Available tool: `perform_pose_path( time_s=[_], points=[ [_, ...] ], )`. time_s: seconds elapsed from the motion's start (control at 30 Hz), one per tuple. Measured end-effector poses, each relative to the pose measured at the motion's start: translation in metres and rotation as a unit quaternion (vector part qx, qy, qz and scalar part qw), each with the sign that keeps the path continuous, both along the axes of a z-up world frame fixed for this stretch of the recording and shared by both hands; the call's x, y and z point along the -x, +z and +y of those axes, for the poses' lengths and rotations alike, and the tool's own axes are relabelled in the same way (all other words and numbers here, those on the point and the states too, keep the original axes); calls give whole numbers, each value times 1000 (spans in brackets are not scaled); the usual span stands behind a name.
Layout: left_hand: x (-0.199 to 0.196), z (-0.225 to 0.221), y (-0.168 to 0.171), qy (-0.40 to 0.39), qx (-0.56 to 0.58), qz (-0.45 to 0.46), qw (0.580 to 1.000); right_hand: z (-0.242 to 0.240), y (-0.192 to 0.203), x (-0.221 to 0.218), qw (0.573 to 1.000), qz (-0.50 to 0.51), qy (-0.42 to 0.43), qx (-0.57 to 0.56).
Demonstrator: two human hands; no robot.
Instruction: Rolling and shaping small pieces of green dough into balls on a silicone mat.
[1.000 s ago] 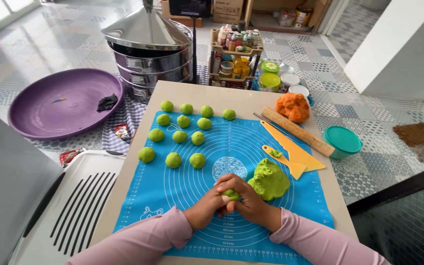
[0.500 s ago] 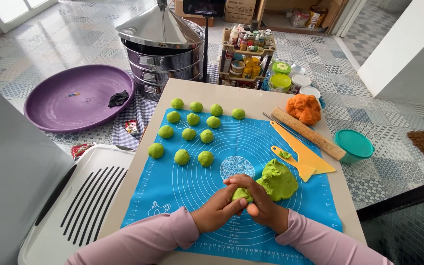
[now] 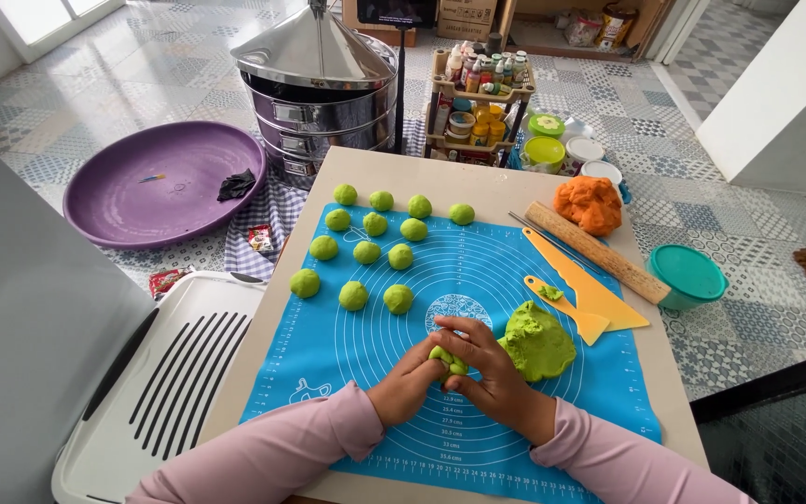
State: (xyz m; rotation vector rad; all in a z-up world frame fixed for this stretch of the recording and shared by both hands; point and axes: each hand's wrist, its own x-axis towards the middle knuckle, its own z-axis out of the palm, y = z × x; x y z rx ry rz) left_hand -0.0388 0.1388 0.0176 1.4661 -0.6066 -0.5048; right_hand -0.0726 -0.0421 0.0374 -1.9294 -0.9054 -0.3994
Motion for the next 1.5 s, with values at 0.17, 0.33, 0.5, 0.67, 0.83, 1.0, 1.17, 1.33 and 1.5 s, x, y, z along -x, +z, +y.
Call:
perform_pose_path(
  time_s=[0.17,0.33,0.5,0.67,0.83,1.0,1.17,1.33,1.5],
  points=[
    [1,1,-6,-85,41,-63,994,0,-9,-3,994,-101,-29,32],
    [11,-7,1,-76,80,73,991,0,-1,2,993,-110,-43,-3],
    [25,-3,25,-98,58,-104,988,-3,-3,1,970,-231,-74,20],
    [10,-4,5,-42,29,-74,996,-1,10,-1,959,-239,-102,117],
    [8,-2,21,-25,25,-42,999,-2,12,-2,970,-162,-123,134],
    [3,-2,20,13,51,28,998,-11,10,-1,976,-119,-151,102],
    [-11,-6,1,68,111,14,991,-31,45,-2,913,-193,-231,276],
    [-13,-5,6,69,176,60,980,-67,43,-30,829,-25,-358,428],
    [-11,-6,8,61,132,47,988,-74,28,-44,883,21,-345,319]
  ],
)
